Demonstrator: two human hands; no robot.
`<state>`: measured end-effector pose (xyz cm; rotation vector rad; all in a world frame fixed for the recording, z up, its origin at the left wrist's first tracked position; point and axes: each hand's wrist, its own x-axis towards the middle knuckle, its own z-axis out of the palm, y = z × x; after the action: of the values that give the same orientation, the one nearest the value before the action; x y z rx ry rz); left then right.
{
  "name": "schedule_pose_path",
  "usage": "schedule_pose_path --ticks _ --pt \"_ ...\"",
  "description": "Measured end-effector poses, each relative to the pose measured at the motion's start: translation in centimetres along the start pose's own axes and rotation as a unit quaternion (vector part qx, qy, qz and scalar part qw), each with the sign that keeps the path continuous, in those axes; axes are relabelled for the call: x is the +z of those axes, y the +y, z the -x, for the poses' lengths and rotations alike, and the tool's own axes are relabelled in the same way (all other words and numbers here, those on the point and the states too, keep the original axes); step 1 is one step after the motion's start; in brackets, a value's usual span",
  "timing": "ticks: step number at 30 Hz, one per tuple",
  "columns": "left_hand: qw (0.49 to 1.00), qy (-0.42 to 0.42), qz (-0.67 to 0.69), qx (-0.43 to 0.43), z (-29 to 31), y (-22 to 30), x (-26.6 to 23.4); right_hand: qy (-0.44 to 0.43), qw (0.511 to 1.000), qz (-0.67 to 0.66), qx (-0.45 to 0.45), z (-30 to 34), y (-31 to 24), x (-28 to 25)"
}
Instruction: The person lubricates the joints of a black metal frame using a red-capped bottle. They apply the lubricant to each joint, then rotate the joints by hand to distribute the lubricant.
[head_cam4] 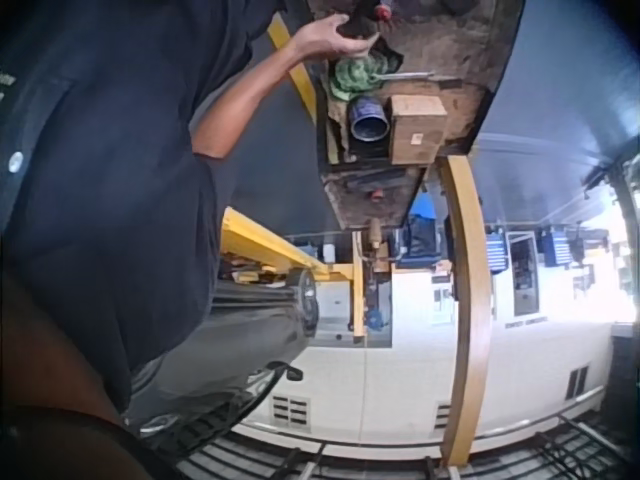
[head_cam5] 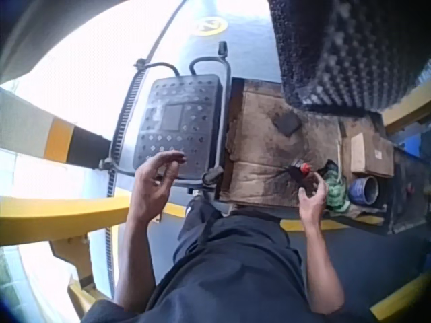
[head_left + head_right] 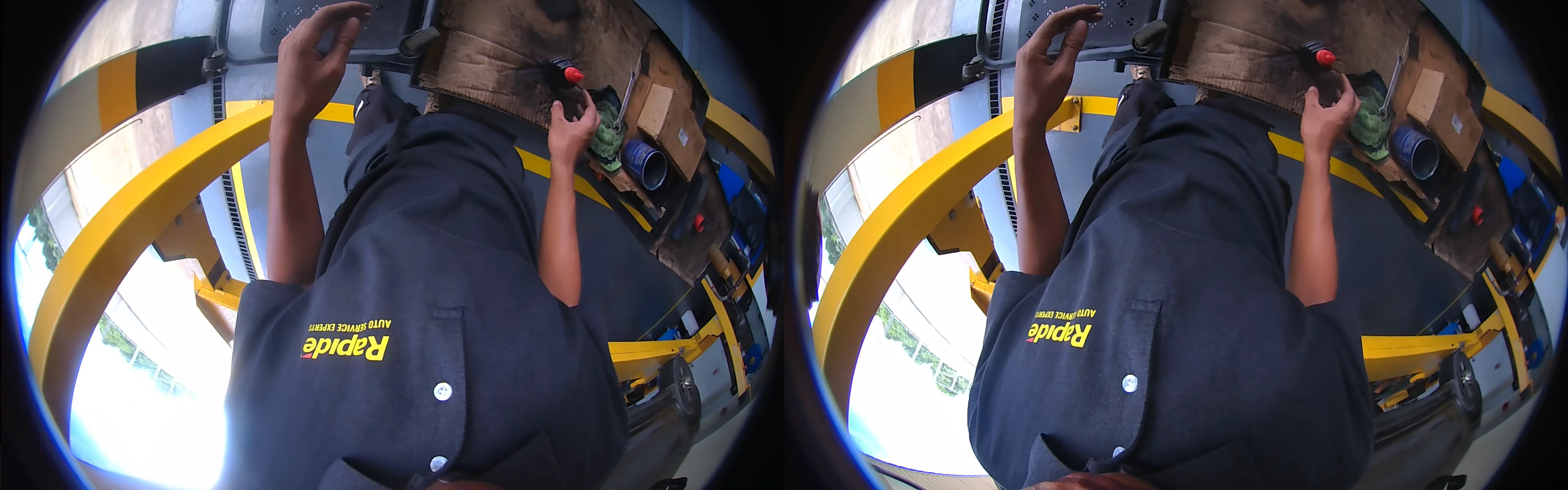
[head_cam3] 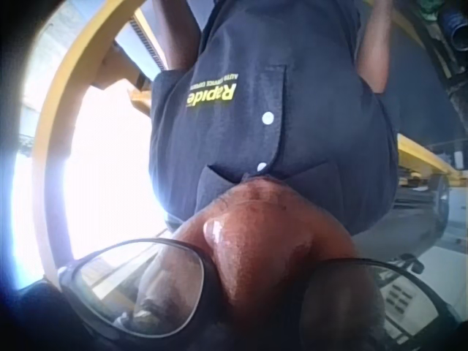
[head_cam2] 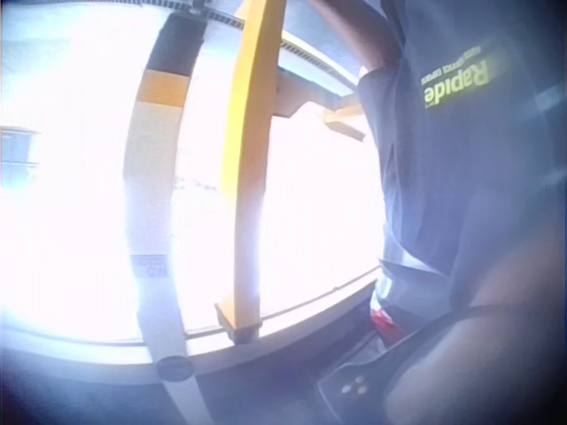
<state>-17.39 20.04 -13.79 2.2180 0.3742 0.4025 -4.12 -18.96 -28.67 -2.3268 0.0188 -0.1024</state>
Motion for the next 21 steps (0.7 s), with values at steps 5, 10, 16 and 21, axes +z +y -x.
schedule_pose_path --ticks 5,10,16,21 --pt "0.992 0.008 -0.117 -0.046 3.8 -3.2 -0.9 -0.045 0.997 -0.056 -0.008 2.9 -8.8 -2.2" --pt "0.988 -0.009 -0.154 -0.018 4.7 -6.0 -0.4 -0.208 0.933 -0.118 -0.268 2.1 -20.1 0.4" --pt "0.981 -0.084 -0.176 0.019 4.3 -7.4 -2.2 -0.262 0.89 0.058 -0.369 2.0 -21.0 0.5" --pt "0.986 -0.119 -0.109 0.051 3.8 -7.7 -2.0 -0.296 0.887 0.103 -0.34 6.2 -24.8 -0.5"
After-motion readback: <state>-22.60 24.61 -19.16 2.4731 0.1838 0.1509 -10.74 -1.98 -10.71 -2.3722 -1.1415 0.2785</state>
